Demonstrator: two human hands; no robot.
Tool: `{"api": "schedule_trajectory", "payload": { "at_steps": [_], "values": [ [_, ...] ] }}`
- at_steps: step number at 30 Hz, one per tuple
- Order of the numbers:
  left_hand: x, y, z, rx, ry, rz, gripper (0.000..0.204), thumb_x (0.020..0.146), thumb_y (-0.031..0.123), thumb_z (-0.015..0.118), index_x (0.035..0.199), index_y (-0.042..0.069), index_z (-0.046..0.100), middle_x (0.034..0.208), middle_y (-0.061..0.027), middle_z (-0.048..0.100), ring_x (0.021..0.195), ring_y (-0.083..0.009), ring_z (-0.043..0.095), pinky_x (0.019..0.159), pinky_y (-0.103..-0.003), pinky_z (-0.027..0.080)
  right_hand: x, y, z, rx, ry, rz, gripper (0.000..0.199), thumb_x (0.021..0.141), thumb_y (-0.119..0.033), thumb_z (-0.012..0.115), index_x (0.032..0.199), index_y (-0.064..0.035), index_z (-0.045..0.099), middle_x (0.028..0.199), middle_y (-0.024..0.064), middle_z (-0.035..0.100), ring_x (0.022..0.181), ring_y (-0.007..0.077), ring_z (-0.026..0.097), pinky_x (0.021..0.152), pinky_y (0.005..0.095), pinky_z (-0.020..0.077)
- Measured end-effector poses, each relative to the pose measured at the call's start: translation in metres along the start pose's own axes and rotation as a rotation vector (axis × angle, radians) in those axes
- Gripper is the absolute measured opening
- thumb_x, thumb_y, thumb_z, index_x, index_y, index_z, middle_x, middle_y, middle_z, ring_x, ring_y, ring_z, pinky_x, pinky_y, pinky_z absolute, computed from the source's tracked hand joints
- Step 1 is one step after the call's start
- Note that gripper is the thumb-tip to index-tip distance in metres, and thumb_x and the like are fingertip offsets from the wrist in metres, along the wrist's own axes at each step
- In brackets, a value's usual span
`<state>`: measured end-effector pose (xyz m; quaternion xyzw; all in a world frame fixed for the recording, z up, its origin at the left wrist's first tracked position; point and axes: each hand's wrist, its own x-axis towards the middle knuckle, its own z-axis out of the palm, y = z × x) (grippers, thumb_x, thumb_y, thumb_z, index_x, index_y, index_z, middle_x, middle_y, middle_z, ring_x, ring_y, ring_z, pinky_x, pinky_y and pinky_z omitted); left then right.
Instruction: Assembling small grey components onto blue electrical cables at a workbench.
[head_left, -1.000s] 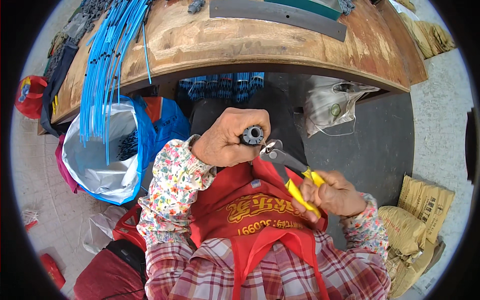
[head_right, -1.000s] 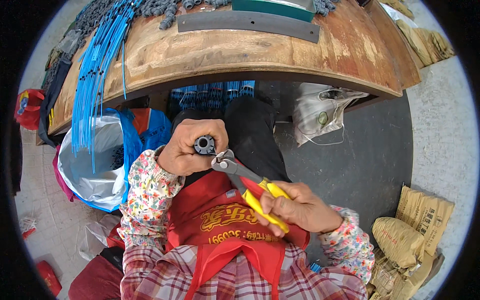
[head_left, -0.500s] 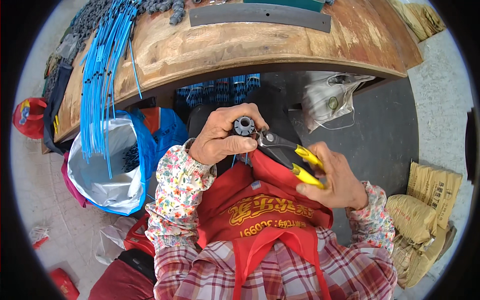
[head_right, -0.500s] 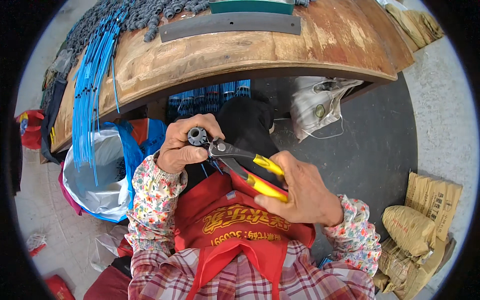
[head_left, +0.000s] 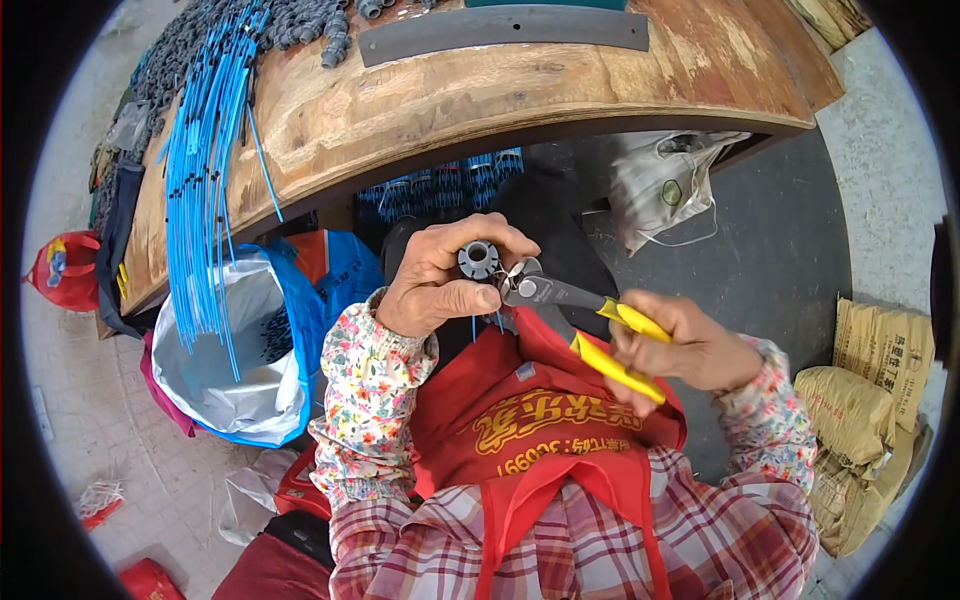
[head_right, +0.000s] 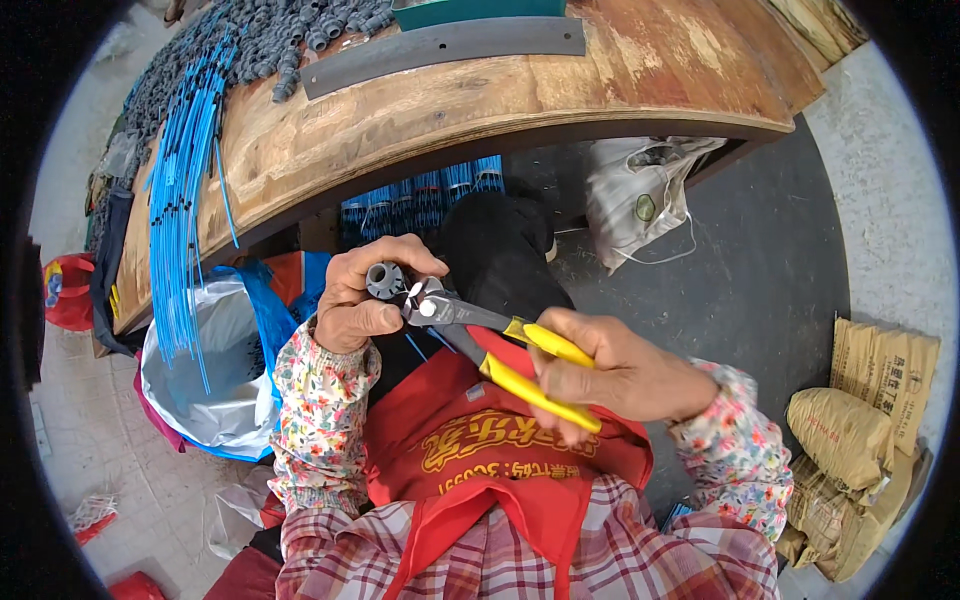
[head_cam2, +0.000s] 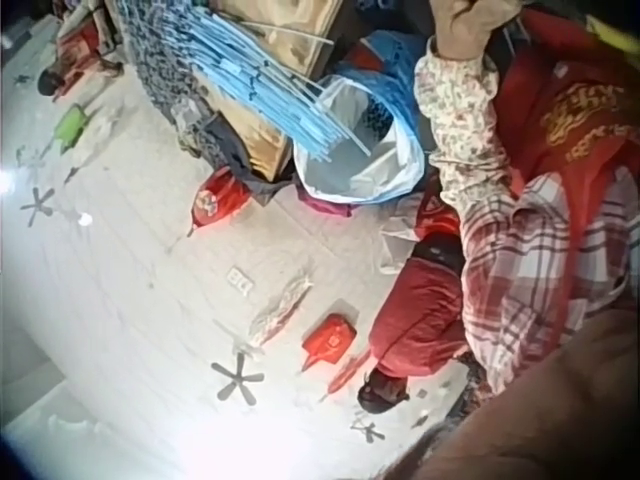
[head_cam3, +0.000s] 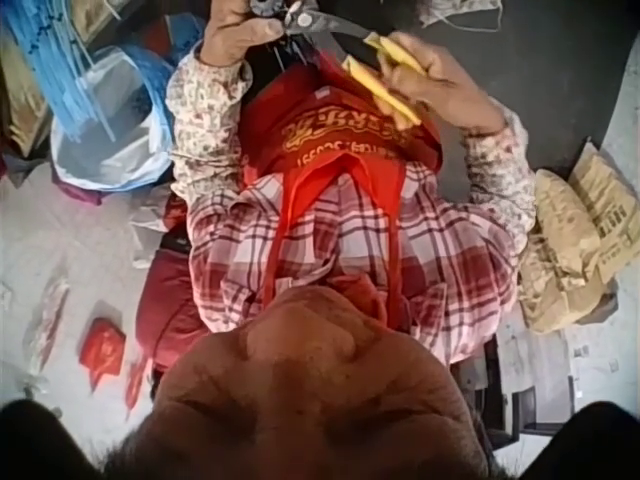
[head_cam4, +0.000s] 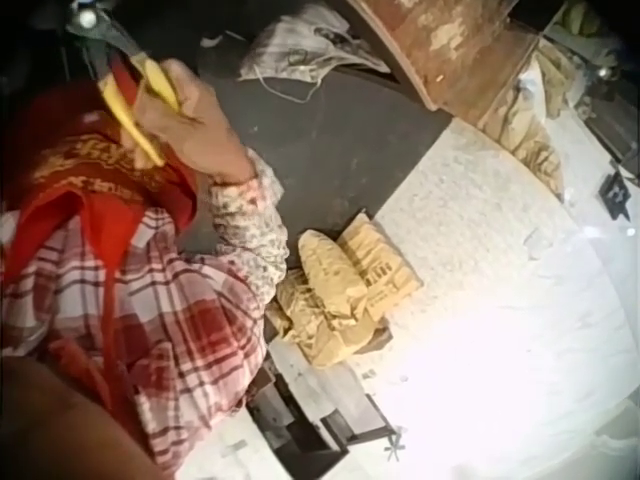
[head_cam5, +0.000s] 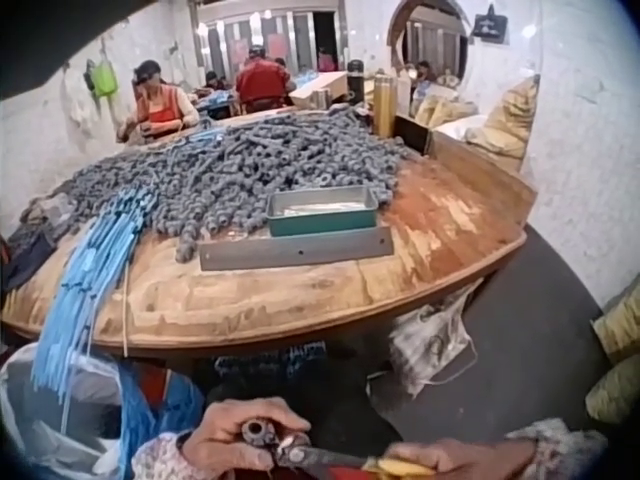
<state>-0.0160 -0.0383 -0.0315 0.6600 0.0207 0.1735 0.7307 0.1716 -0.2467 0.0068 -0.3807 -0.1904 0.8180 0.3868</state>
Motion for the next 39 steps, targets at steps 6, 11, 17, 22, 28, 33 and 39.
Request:
{"api": "schedule_trajectory", "payload": {
  "at_steps": [6, 11, 17, 22, 28, 33, 39],
  "values": [
    [-0.001, -0.003, 0.008, 0.120, 0.153, 0.030, 0.036, 0.078, 0.030, 0.070, 0.091, -0.002, 0.059, 0.079, -0.0061, 0.056, 0.072, -0.0133, 0.052, 0.065, -0.026, 0.040, -0.001, -0.003, 0.015, -1.207, 0.579, -0.436, 0.040, 0.081, -0.025, 0.069, 0.100, -0.0031, 0.042, 0.083, 0.0152, 0.058, 0.066, 0.0253, 0.062, 0.057, 0.0340, 0.0470],
    [-0.002, -0.004, 0.006, 0.118, 0.136, 0.032, 0.036, 0.078, 0.030, 0.070, 0.091, -0.001, 0.059, 0.079, -0.0063, 0.057, 0.072, -0.0139, 0.053, 0.066, -0.026, 0.040, 0.005, 0.004, 0.012, -1.379, 0.629, -0.447, 0.040, 0.078, -0.024, 0.072, 0.100, -0.0038, 0.045, 0.089, 0.0107, 0.057, 0.073, 0.0175, 0.059, 0.063, 0.0315, 0.0448],
    [-0.002, -0.006, 0.001, 0.001, 0.061, 0.025, 0.039, 0.077, 0.033, 0.071, 0.090, -0.002, 0.059, 0.080, -0.0072, 0.058, 0.072, -0.0147, 0.054, 0.066, -0.027, 0.041, 0.010, 0.011, 0.004, -0.505, 0.049, -0.351, 0.035, 0.079, -0.015, 0.072, 0.097, -0.0071, 0.042, 0.086, 0.0124, 0.059, 0.068, 0.0171, 0.061, 0.058, 0.0289, 0.0472],
    [-0.003, -0.008, -0.004, -0.030, 0.069, -0.005, 0.046, 0.071, 0.036, 0.074, 0.091, -0.003, 0.062, 0.081, -0.0129, 0.061, 0.073, -0.0190, 0.055, 0.064, -0.030, 0.043, 0.009, 0.012, -0.002, 0.056, -0.079, -0.090, 0.035, 0.082, -0.016, 0.070, 0.100, -0.0064, 0.041, 0.087, 0.0147, 0.060, 0.063, 0.0148, 0.060, 0.056, 0.0251, 0.0485],
    [-0.003, -0.002, -0.002, 0.069, 0.121, -0.019, 0.048, 0.073, 0.038, 0.072, 0.095, -0.004, 0.062, 0.084, -0.0131, 0.061, 0.075, -0.0187, 0.054, 0.067, -0.029, 0.041, -0.003, -0.011, 0.012, -0.571, 0.412, -0.216, 0.031, 0.085, -0.019, 0.065, 0.099, -0.0030, 0.042, 0.080, 0.0107, 0.059, 0.066, 0.0163, 0.062, 0.057, 0.0309, 0.0495],
    [0.000, -0.006, 0.007, 0.152, 0.206, 0.056, 0.041, 0.077, 0.033, 0.070, 0.093, -0.004, 0.060, 0.082, -0.0092, 0.059, 0.074, -0.0163, 0.055, 0.069, -0.028, 0.042, 0.008, 0.003, 0.011, -1.263, 0.634, -0.429, 0.038, 0.082, -0.023, 0.070, 0.102, -0.0027, 0.045, 0.089, 0.0114, 0.059, 0.070, 0.0168, 0.060, 0.059, 0.0268, 0.0494],
    [-0.003, -0.008, 0.000, 0.062, 0.135, 0.063, 0.038, 0.077, 0.031, 0.070, 0.092, -0.003, 0.060, 0.083, -0.0098, 0.060, 0.074, -0.0163, 0.056, 0.068, -0.028, 0.042, 0.006, -0.003, -0.001, -0.875, 0.208, -0.299, 0.042, 0.077, -0.016, 0.075, 0.103, -0.0036, 0.044, 0.091, 0.0128, 0.059, 0.070, 0.0171, 0.060, 0.060, 0.0255, 0.0500]
  ]
}}
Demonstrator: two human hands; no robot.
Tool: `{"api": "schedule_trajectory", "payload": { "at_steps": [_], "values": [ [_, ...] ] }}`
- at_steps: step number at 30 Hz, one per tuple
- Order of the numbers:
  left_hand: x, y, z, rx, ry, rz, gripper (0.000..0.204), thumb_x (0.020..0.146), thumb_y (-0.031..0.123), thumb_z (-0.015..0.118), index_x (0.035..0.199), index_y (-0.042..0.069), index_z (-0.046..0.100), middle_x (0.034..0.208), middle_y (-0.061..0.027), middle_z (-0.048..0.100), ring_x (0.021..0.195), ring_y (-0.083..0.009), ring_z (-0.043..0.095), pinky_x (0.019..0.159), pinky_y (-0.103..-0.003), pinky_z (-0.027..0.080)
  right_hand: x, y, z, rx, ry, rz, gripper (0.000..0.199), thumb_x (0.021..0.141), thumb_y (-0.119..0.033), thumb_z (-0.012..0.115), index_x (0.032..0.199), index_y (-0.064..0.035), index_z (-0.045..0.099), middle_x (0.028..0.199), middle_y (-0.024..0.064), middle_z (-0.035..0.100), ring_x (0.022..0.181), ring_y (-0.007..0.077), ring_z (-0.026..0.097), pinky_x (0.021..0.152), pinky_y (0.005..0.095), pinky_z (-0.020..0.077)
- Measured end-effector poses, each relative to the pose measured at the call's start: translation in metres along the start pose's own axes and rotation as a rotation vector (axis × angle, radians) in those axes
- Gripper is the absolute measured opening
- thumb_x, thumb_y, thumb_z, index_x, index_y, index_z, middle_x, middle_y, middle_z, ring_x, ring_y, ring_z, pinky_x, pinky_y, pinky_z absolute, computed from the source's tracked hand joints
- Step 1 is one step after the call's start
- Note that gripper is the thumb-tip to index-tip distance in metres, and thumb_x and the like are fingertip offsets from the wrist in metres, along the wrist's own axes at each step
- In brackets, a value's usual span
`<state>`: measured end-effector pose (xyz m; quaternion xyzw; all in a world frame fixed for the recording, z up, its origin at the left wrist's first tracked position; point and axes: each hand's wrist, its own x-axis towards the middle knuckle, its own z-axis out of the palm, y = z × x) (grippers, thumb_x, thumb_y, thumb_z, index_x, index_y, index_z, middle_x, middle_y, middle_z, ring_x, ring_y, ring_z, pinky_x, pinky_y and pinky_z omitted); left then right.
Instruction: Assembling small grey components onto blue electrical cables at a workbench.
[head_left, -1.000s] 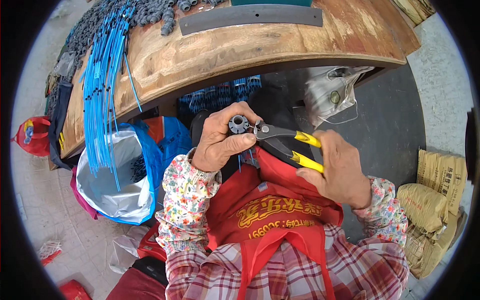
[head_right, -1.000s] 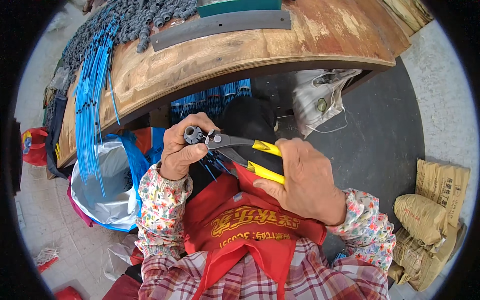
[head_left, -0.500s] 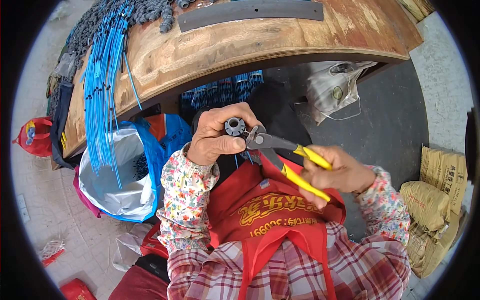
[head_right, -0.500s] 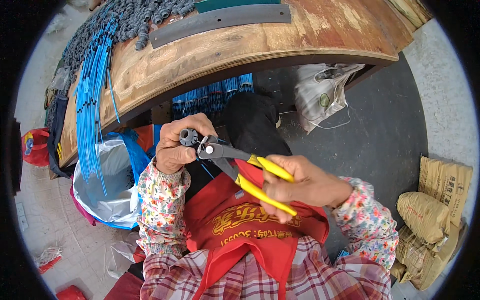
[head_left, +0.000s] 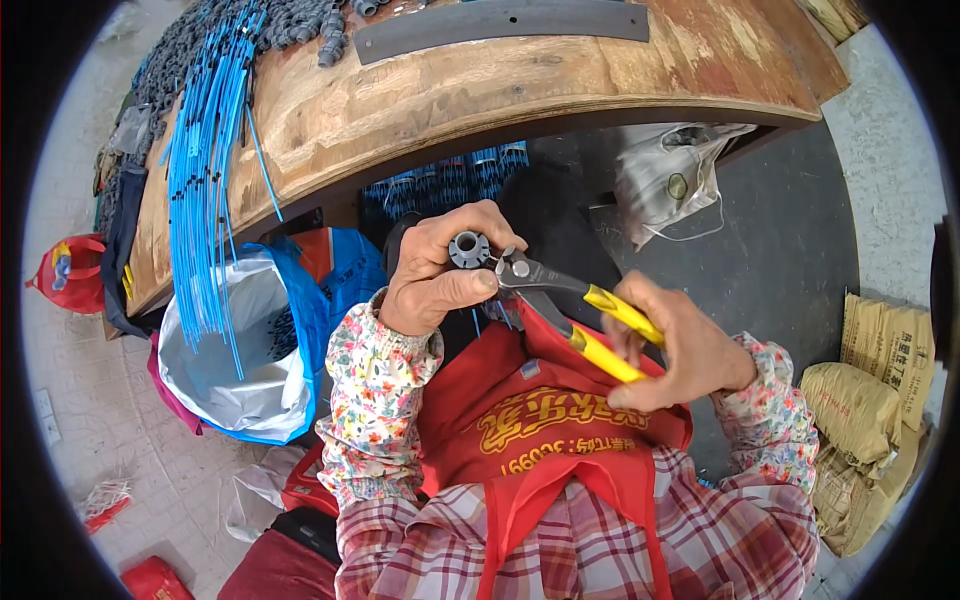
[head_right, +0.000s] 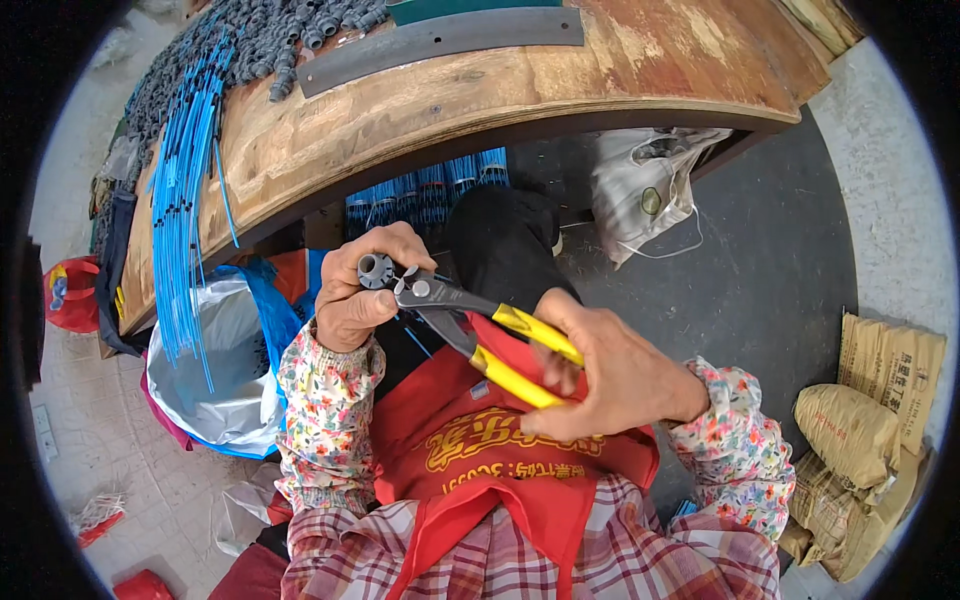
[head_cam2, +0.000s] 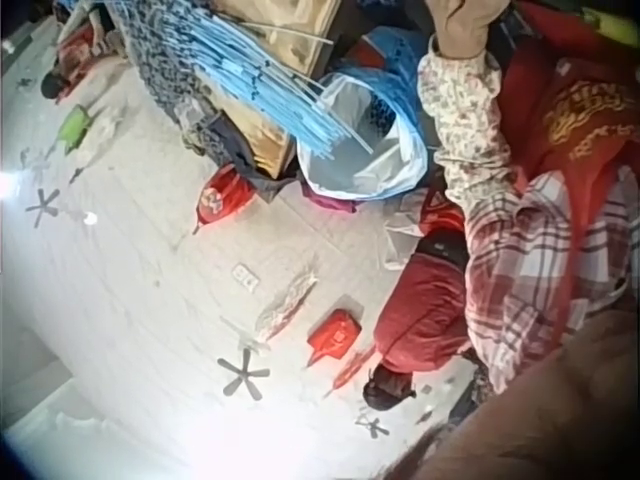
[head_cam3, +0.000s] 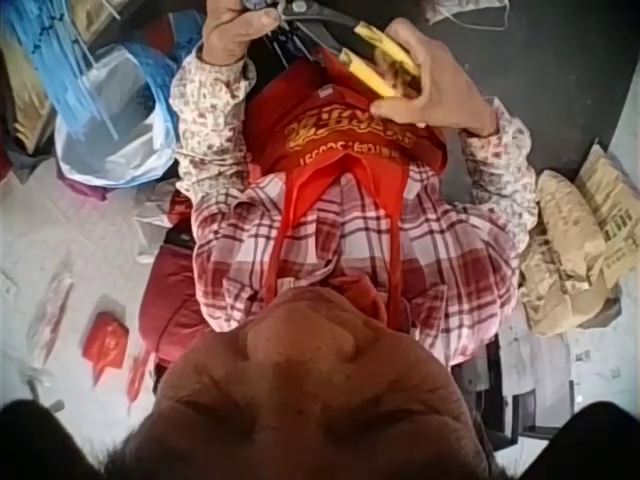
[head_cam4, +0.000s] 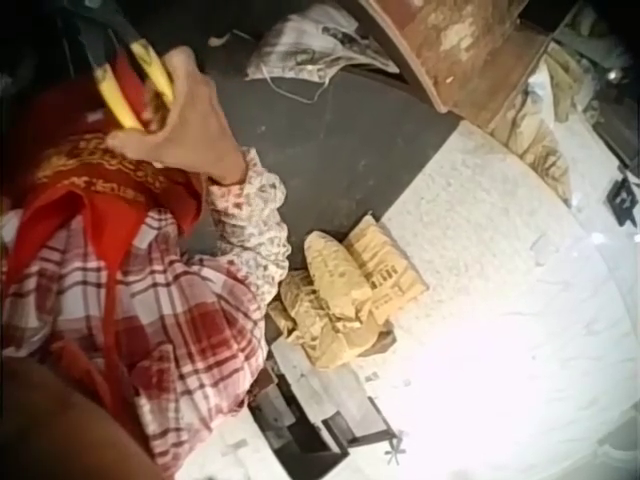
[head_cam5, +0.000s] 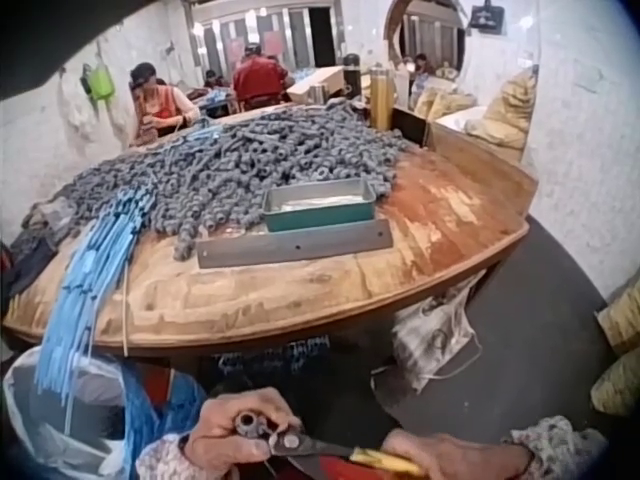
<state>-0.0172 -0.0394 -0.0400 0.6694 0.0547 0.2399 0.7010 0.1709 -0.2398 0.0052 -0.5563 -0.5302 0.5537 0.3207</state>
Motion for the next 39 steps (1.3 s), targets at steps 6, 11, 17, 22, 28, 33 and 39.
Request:
{"api": "schedule_trajectory", "payload": {
  "at_steps": [6, 11, 17, 22, 28, 33, 39],
  "values": [
    [0.001, -0.005, -0.006, -0.135, -0.034, -0.036, 0.046, 0.071, 0.033, 0.074, 0.096, -0.004, 0.063, 0.086, -0.0156, 0.062, 0.076, -0.0195, 0.055, 0.067, -0.030, 0.044, 0.007, 0.008, 0.015, 0.874, -0.153, 0.134, 0.042, 0.075, -0.009, 0.075, 0.101, -0.0022, 0.043, 0.089, 0.0139, 0.058, 0.069, 0.0173, 0.061, 0.058, 0.0259, 0.0499],
    [-0.002, 0.001, -0.008, -0.036, -0.060, -0.034, 0.050, 0.074, 0.038, 0.071, 0.097, -0.006, 0.063, 0.083, -0.0134, 0.060, 0.074, -0.0181, 0.055, 0.066, -0.029, 0.042, 0.003, -0.010, 0.003, 0.434, -0.020, 0.204, 0.043, 0.081, -0.025, 0.072, 0.102, -0.0001, 0.043, 0.086, 0.0154, 0.057, 0.067, 0.0208, 0.061, 0.056, 0.0275, 0.0489],
    [-0.003, 0.004, -0.005, 0.120, -0.026, 0.025, 0.049, 0.075, 0.038, 0.068, 0.097, -0.005, 0.062, 0.079, -0.0088, 0.057, 0.072, -0.0163, 0.056, 0.064, -0.027, 0.040, 0.002, -0.015, -0.002, 0.096, 0.055, 0.086, 0.045, 0.080, -0.026, 0.073, 0.102, 0.0000, 0.044, 0.086, 0.0152, 0.057, 0.067, 0.0215, 0.061, 0.056, 0.0295, 0.0485],
    [-0.004, 0.001, -0.006, 0.106, -0.005, 0.045, 0.047, 0.075, 0.037, 0.068, 0.095, -0.005, 0.063, 0.080, -0.0105, 0.059, 0.071, -0.0176, 0.057, 0.064, -0.028, 0.041, 0.007, -0.008, 0.005, -0.195, 0.102, -0.097, 0.046, 0.077, -0.023, 0.075, 0.102, -0.0005, 0.045, 0.086, 0.0146, 0.058, 0.067, 0.0215, 0.062, 0.056, 0.0315, 0.0482],
    [-0.004, -0.005, -0.010, -0.055, -0.051, 0.051, 0.046, 0.073, 0.037, 0.070, 0.092, -0.004, 0.063, 0.083, -0.0145, 0.063, 0.071, -0.0190, 0.058, 0.064, -0.029, 0.044, 0.014, 0.008, 0.017, 0.529, -0.157, -0.052, 0.041, 0.075, -0.007, 0.073, 0.103, -0.0018, 0.043, 0.089, 0.0162, 0.061, 0.072, 0.0209, 0.065, 0.059, 0.0305, 0.0525],
    [-0.003, -0.005, -0.013, -0.106, -0.102, 0.038, 0.047, 0.071, 0.038, 0.072, 0.091, -0.004, 0.065, 0.082, -0.0137, 0.063, 0.070, -0.0184, 0.058, 0.063, -0.029, 0.044, 0.015, 0.013, 0.005, 0.668, -0.248, 0.144, 0.040, 0.079, -0.009, 0.071, 0.105, -0.0027, 0.041, 0.089, 0.0176, 0.061, 0.073, 0.0232, 0.066, 0.060, 0.0313, 0.0530],
    [0.000, -0.003, -0.006, 0.000, 0.011, 0.019, 0.052, 0.071, 0.042, 0.072, 0.091, -0.006, 0.066, 0.078, -0.0126, 0.061, 0.070, -0.0186, 0.057, 0.062, -0.029, 0.042, 0.010, 0.000, 0.012, -0.052, 0.170, 0.028, 0.040, 0.080, -0.016, 0.071, 0.105, -0.0029, 0.041, 0.086, 0.0188, 0.059, 0.072, 0.0279, 0.065, 0.061, 0.0336, 0.0513]
  ]
}}
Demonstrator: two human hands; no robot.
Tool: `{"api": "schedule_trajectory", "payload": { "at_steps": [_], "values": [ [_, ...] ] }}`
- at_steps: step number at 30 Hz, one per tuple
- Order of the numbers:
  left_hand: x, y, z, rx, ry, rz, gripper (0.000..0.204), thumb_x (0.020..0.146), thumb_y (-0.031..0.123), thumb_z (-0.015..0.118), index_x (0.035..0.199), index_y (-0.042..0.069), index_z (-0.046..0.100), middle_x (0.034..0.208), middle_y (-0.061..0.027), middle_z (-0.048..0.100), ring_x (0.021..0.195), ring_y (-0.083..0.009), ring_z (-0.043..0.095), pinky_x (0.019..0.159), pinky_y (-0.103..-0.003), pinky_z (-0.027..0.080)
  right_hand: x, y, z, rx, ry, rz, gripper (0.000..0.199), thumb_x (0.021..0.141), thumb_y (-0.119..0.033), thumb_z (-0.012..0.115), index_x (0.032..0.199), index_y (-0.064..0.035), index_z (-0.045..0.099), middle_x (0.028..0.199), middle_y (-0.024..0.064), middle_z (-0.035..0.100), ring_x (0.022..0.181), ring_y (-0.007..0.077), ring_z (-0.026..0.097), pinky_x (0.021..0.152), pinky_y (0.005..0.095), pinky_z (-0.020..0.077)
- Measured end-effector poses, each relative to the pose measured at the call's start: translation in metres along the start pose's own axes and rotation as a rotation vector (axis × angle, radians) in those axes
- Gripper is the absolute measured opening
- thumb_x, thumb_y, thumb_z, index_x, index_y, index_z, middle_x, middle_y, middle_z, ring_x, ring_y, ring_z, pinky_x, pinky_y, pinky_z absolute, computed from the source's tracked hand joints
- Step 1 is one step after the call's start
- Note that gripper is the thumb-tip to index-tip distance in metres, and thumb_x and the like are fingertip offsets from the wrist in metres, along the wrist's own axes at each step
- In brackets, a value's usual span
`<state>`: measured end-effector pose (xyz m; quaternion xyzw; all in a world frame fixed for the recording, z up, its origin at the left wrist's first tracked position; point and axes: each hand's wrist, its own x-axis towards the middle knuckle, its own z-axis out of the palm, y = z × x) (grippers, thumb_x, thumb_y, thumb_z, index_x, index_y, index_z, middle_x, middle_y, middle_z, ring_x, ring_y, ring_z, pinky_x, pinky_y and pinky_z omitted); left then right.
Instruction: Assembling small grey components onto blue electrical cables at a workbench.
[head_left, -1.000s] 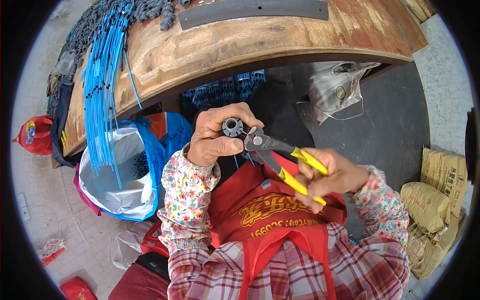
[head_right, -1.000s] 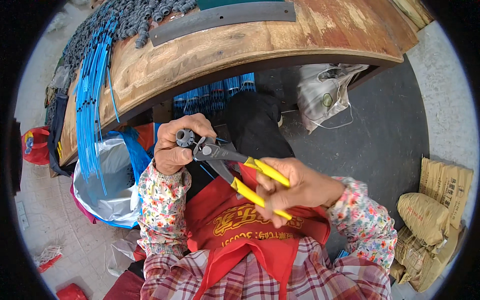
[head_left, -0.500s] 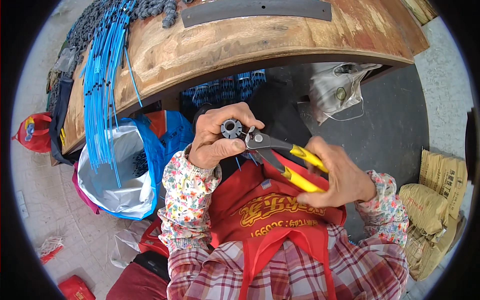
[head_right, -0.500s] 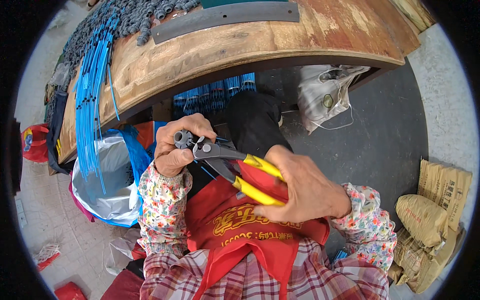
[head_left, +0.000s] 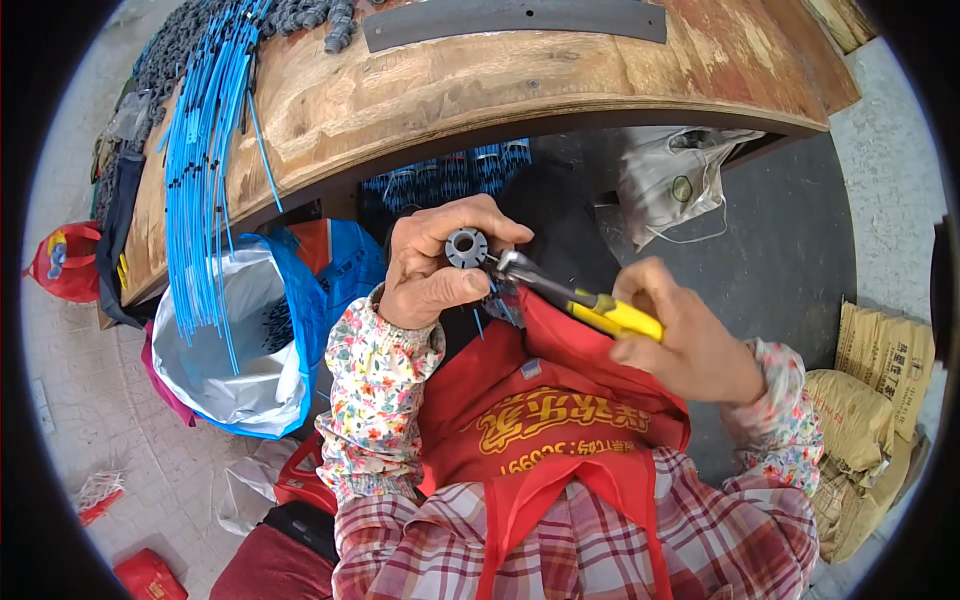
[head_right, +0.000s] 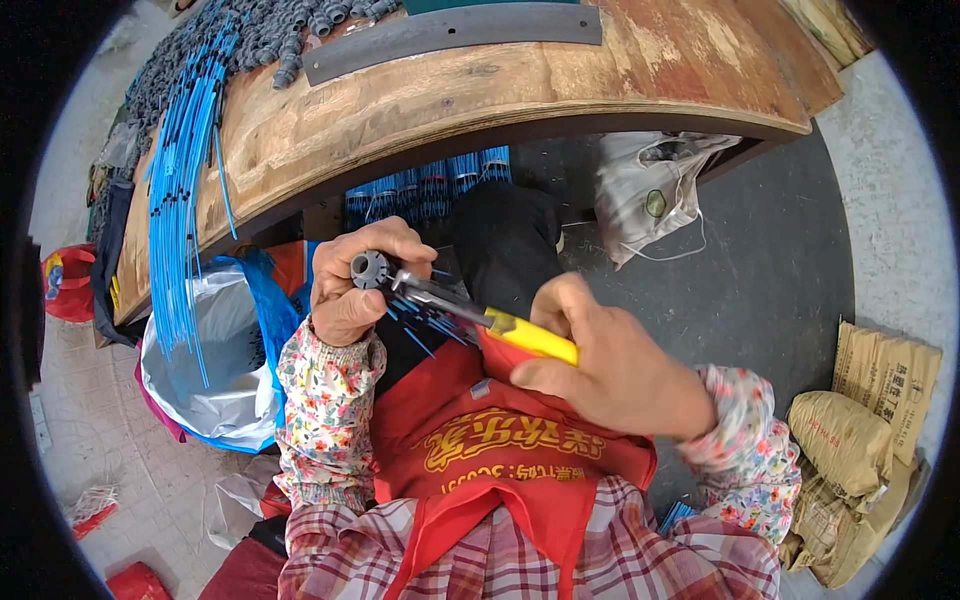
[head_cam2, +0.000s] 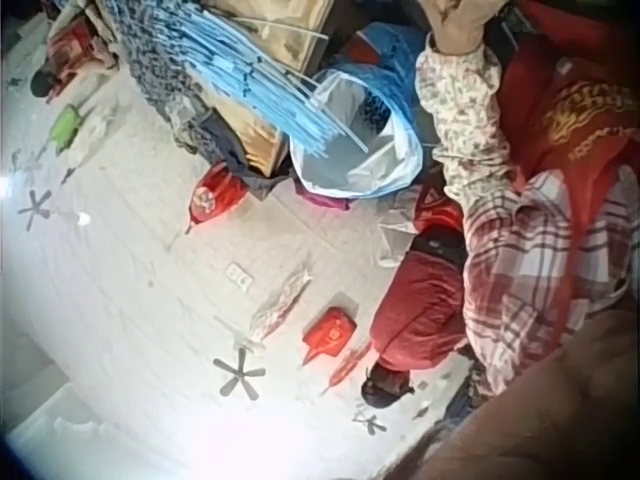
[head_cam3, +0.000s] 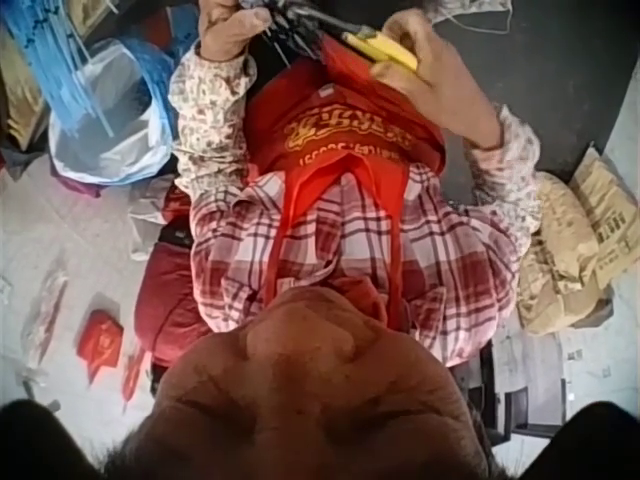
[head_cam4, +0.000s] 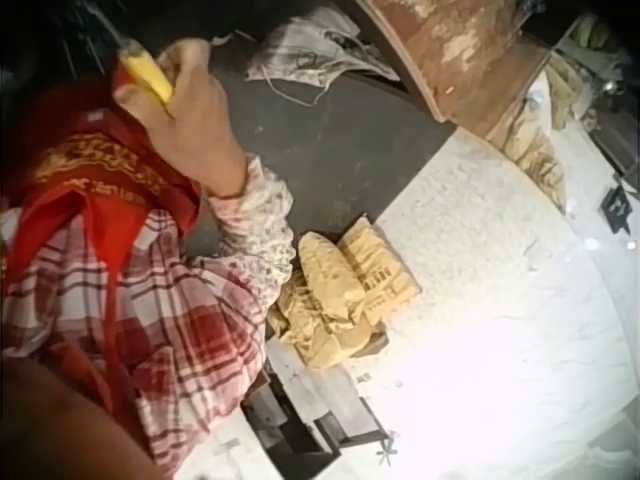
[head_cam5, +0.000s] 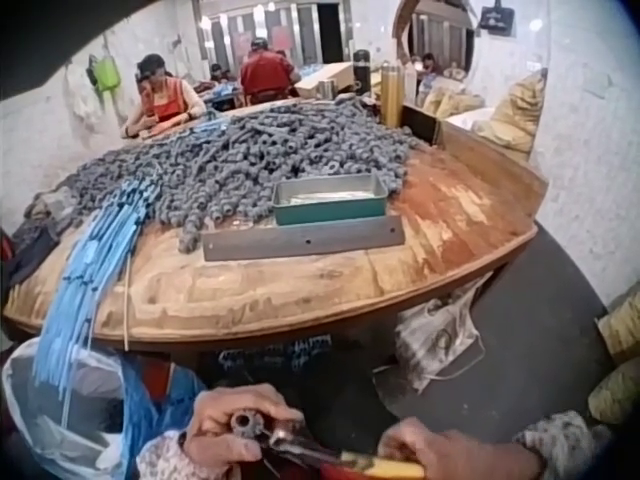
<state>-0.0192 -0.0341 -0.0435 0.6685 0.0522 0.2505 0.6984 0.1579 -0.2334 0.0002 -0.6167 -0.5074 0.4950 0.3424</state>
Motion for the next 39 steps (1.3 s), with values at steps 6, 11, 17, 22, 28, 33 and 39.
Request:
{"api": "schedule_trajectory", "payload": {
  "at_steps": [6, 11, 17, 22, 28, 33, 39],
  "values": [
    [0.000, 0.002, 0.001, 0.054, 0.032, -0.003, 0.057, 0.071, 0.045, 0.073, 0.090, -0.008, 0.066, 0.075, -0.0139, 0.061, 0.067, -0.0199, 0.056, 0.059, -0.029, 0.041, 0.001, -0.006, 0.015, -0.770, 0.374, -0.263, 0.051, 0.073, -0.026, 0.078, 0.103, -0.0002, 0.045, 0.084, 0.0184, 0.056, 0.076, 0.0372, 0.060, 0.064, 0.0380, 0.0483],
    [-0.003, 0.001, -0.006, -0.005, -0.050, 0.044, 0.047, 0.071, 0.037, 0.070, 0.090, -0.006, 0.066, 0.076, -0.0114, 0.059, 0.067, -0.0180, 0.055, 0.061, -0.029, 0.040, -0.001, -0.006, 0.009, -0.236, 0.020, -0.127, 0.051, 0.073, -0.020, 0.078, 0.107, -0.0005, 0.045, 0.086, 0.0156, 0.058, 0.072, 0.0278, 0.063, 0.062, 0.0320, 0.0489],
    [-0.002, -0.002, -0.005, -0.128, -0.116, 0.031, 0.049, 0.072, 0.039, 0.071, 0.088, -0.007, 0.065, 0.074, -0.0149, 0.060, 0.066, -0.0213, 0.056, 0.058, -0.031, 0.041, -0.001, 0.005, 0.022, 0.877, -0.333, 0.100, 0.044, 0.074, -0.002, 0.075, 0.103, -0.0049, 0.044, 0.094, 0.0157, 0.063, 0.076, 0.0210, 0.066, 0.064, 0.0268, 0.0518],
    [-0.004, 0.005, 0.000, -0.165, -0.086, 0.014, 0.051, 0.073, 0.040, 0.072, 0.088, -0.008, 0.065, 0.074, -0.0166, 0.060, 0.065, -0.0234, 0.057, 0.057, -0.032, 0.043, 0.003, 0.026, 0.043, 1.040, -0.371, 0.046, 0.038, 0.075, 0.006, 0.071, 0.101, -0.0052, 0.046, 0.100, 0.0209, 0.063, 0.083, 0.0237, 0.067, 0.067, 0.0283, 0.0534],
    [-0.007, 0.005, 0.003, -0.139, -0.083, 0.021, 0.050, 0.072, 0.040, 0.073, 0.088, -0.008, 0.065, 0.075, -0.0165, 0.061, 0.065, -0.0232, 0.056, 0.058, -0.033, 0.043, 0.003, 0.036, 0.040, 1.143, -0.505, 0.127, 0.019, 0.090, -0.014, 0.061, 0.102, -0.0034, 0.050, 0.100, 0.0194, 0.063, 0.088, 0.0228, 0.066, 0.076, 0.0330, 0.0540],
    [-0.007, 0.006, 0.004, -0.105, -0.093, 0.020, 0.050, 0.072, 0.040, 0.073, 0.087, -0.007, 0.066, 0.076, -0.0165, 0.062, 0.066, -0.0229, 0.056, 0.059, -0.033, 0.043, -0.002, 0.019, 0.035, 1.213, -0.541, 0.225, 0.030, 0.096, -0.034, 0.051, 0.103, -0.0045, 0.050, 0.101, 0.0177, 0.063, 0.089, 0.0231, 0.065, 0.079, 0.0352, 0.0538],
    [-0.007, 0.010, -0.002, -0.089, -0.227, 0.022, 0.046, 0.077, 0.037, 0.072, 0.096, -0.004, 0.063, 0.082, -0.0127, 0.061, 0.073, -0.0199, 0.057, 0.065, -0.031, 0.043, -0.009, 0.018, 0.034, 1.313, -0.581, 0.253, 0.031, 0.096, -0.035, 0.049, 0.105, -0.0051, 0.049, 0.100, 0.0175, 0.062, 0.090, 0.0250, 0.065, 0.080, 0.0359, 0.0537]
  ]
}}
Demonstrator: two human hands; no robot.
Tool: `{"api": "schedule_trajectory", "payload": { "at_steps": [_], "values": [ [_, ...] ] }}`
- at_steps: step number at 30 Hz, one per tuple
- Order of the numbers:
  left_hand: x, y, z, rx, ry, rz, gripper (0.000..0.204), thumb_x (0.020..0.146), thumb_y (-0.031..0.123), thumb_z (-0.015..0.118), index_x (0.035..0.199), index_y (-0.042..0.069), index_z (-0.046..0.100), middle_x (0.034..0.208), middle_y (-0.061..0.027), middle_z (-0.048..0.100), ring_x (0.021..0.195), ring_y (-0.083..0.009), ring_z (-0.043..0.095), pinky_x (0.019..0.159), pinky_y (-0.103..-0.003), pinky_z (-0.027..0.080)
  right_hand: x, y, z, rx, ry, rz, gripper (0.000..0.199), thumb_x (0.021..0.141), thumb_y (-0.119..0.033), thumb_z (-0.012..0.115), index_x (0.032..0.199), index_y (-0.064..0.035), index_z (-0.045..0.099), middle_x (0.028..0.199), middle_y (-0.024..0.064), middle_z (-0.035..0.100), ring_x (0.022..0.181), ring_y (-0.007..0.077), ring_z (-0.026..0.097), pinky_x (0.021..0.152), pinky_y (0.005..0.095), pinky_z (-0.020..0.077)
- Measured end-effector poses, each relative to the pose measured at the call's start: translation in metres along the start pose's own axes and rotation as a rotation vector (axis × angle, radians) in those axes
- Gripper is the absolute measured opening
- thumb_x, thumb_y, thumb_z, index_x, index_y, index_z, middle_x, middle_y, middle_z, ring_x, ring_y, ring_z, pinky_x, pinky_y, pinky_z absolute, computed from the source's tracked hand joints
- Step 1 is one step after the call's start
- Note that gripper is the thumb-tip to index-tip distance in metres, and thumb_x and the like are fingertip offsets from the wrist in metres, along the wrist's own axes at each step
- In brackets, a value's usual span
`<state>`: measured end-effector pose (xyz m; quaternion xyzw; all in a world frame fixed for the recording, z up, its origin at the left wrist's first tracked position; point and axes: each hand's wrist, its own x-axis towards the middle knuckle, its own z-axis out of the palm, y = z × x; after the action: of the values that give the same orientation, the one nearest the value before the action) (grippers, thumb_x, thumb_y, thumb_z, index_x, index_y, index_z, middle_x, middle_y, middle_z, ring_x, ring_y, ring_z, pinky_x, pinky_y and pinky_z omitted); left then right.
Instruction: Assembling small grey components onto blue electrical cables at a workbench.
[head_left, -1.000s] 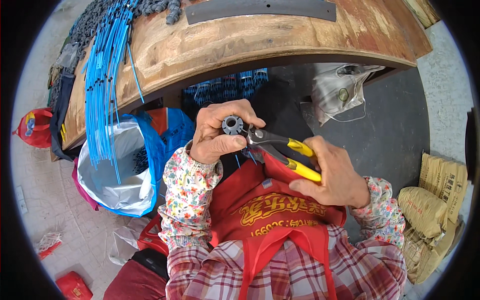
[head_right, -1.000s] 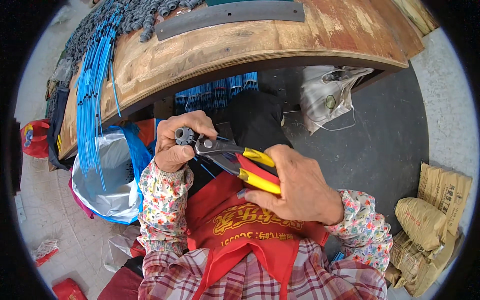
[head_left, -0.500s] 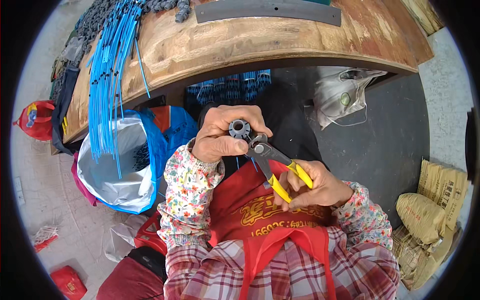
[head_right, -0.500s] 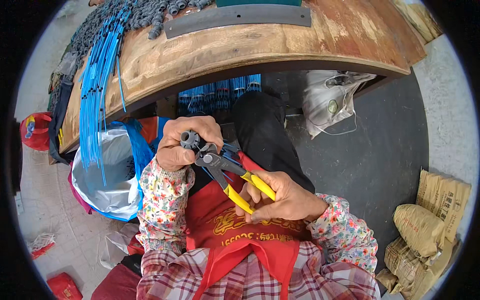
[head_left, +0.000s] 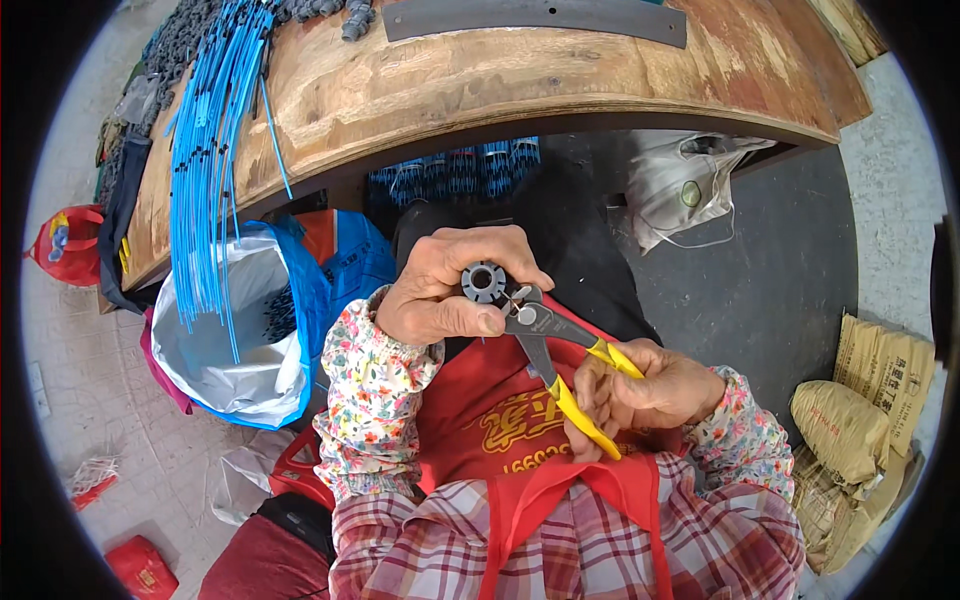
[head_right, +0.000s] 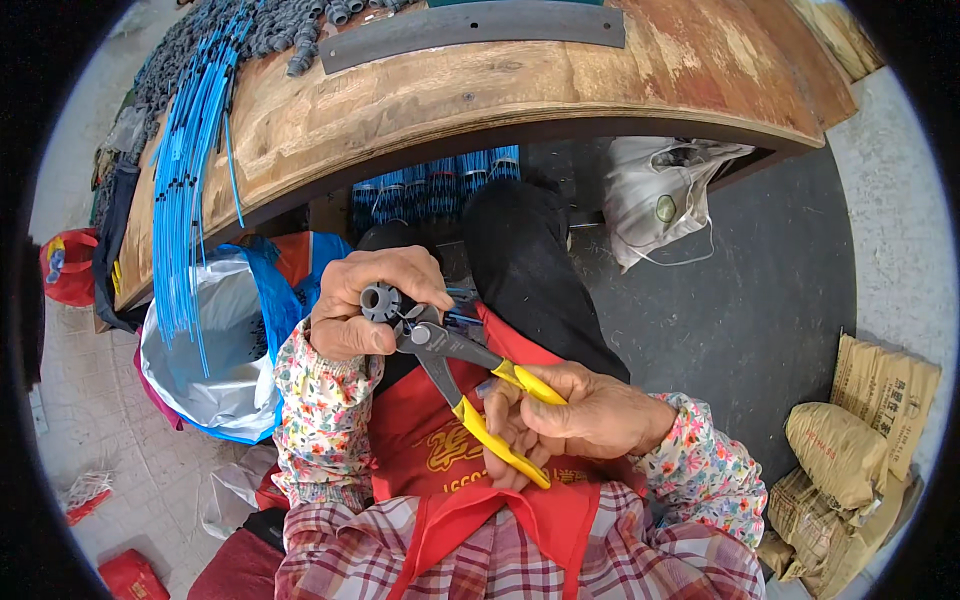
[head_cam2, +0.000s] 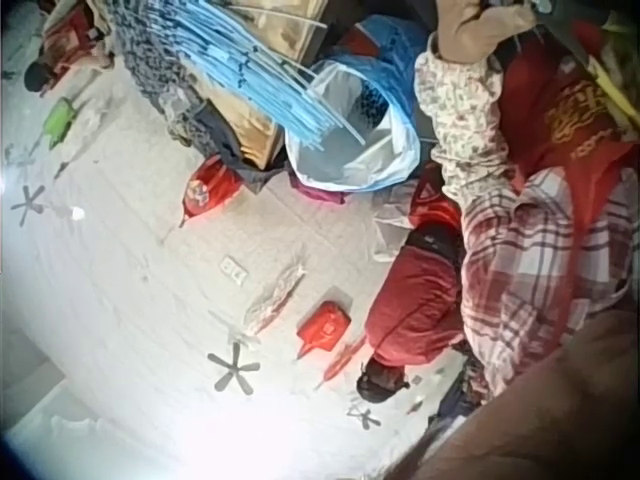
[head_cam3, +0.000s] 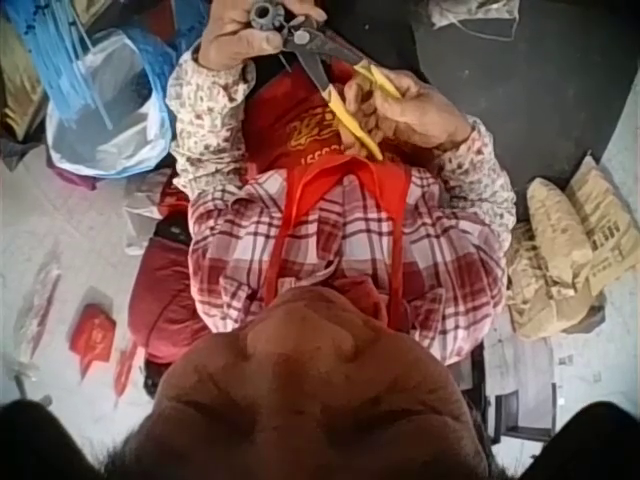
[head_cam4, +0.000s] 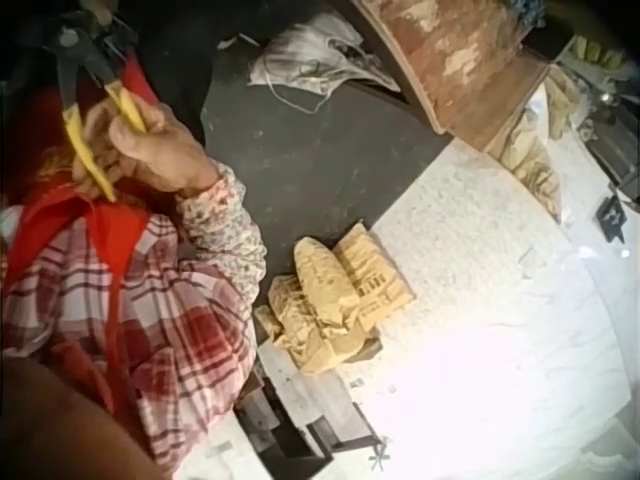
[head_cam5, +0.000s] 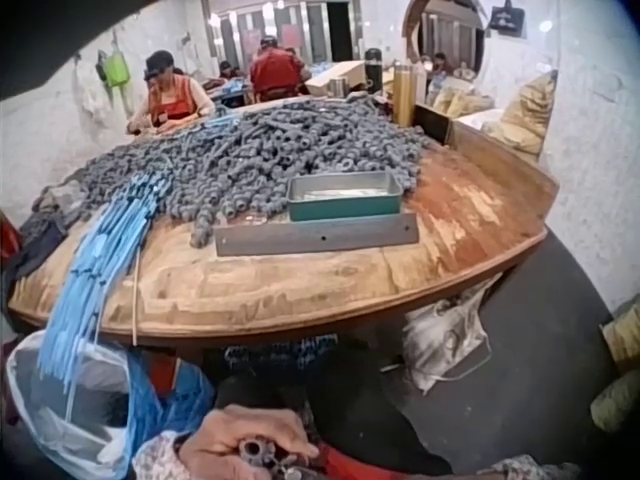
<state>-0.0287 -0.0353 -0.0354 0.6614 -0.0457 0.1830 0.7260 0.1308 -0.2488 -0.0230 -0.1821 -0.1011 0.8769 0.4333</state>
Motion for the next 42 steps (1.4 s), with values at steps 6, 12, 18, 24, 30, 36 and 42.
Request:
{"api": "schedule_trajectory", "payload": {
  "at_steps": [6, 12, 18, 24, 30, 36, 42],
  "values": [
    [0.000, 0.001, 0.000, 0.034, -0.020, 0.003, 0.045, 0.078, 0.035, 0.072, 0.099, -0.004, 0.063, 0.083, -0.0117, 0.059, 0.075, -0.0197, 0.055, 0.066, -0.031, 0.042, -0.005, 0.004, 0.008, 0.130, -0.011, 0.013, 0.032, 0.097, -0.035, 0.047, 0.108, -0.0049, 0.047, 0.099, 0.0163, 0.061, 0.091, 0.0250, 0.065, 0.080, 0.0359, 0.0539],
    [-0.005, 0.003, 0.009, 0.067, 0.101, -0.032, 0.058, 0.071, 0.045, 0.072, 0.093, -0.007, 0.066, 0.077, -0.0166, 0.061, 0.070, -0.0243, 0.059, 0.061, -0.032, 0.043, -0.008, -0.001, 0.024, 0.079, 0.058, 0.035, 0.030, 0.098, -0.033, 0.045, 0.108, -0.0046, 0.046, 0.098, 0.0151, 0.060, 0.089, 0.0240, 0.065, 0.080, 0.0354, 0.0542],
    [-0.004, 0.000, 0.009, 0.019, 0.113, -0.021, 0.056, 0.071, 0.046, 0.072, 0.090, -0.007, 0.066, 0.078, -0.0172, 0.062, 0.069, -0.0244, 0.058, 0.061, -0.033, 0.043, -0.007, 0.004, 0.022, 0.074, 0.096, 0.007, 0.027, 0.099, -0.031, 0.044, 0.106, -0.0043, 0.045, 0.096, 0.0135, 0.060, 0.083, 0.0210, 0.065, 0.074, 0.0316, 0.0545],
    [-0.005, 0.002, 0.009, 0.007, 0.103, -0.059, 0.054, 0.072, 0.045, 0.072, 0.089, -0.007, 0.065, 0.080, -0.0176, 0.063, 0.069, -0.0241, 0.058, 0.061, -0.033, 0.043, -0.008, 0.001, 0.025, 0.007, 0.082, -0.013, 0.026, 0.098, -0.030, 0.046, 0.103, -0.0041, 0.045, 0.091, 0.0110, 0.057, 0.070, 0.0153, 0.059, 0.061, 0.0265, 0.0503],
    [0.001, -0.006, 0.009, -0.003, 0.110, -0.037, 0.049, 0.074, 0.041, 0.071, 0.088, -0.005, 0.063, 0.079, -0.0157, 0.062, 0.068, -0.0219, 0.056, 0.061, -0.032, 0.043, -0.004, 0.007, 0.022, -0.023, 0.105, -0.074, 0.025, 0.097, -0.029, 0.049, 0.098, -0.0044, 0.044, 0.085, 0.0084, 0.054, 0.061, 0.0108, 0.051, 0.053, 0.0236, 0.0443],
    [0.003, -0.009, 0.010, 0.034, 0.155, -0.045, 0.045, 0.075, 0.039, 0.071, 0.089, -0.003, 0.060, 0.078, -0.0130, 0.060, 0.068, -0.0195, 0.055, 0.062, -0.031, 0.043, -0.004, 0.011, 0.018, -0.132, 0.194, -0.158, 0.025, 0.096, -0.029, 0.052, 0.095, -0.0050, 0.044, 0.081, 0.0072, 0.052, 0.058, 0.0087, 0.046, 0.051, 0.0226, 0.0413],
    [0.003, -0.010, 0.012, 0.098, 0.147, -0.004, 0.041, 0.076, 0.036, 0.070, 0.085, -0.001, 0.057, 0.075, -0.0108, 0.058, 0.068, -0.0181, 0.054, 0.061, -0.030, 0.042, -0.010, -0.005, 0.024, -0.839, 0.433, -0.223, 0.021, 0.096, -0.024, 0.053, 0.093, -0.0045, 0.045, 0.078, 0.0049, 0.052, 0.061, 0.0068, 0.047, 0.052, 0.0229, 0.0413]
  ]
}}
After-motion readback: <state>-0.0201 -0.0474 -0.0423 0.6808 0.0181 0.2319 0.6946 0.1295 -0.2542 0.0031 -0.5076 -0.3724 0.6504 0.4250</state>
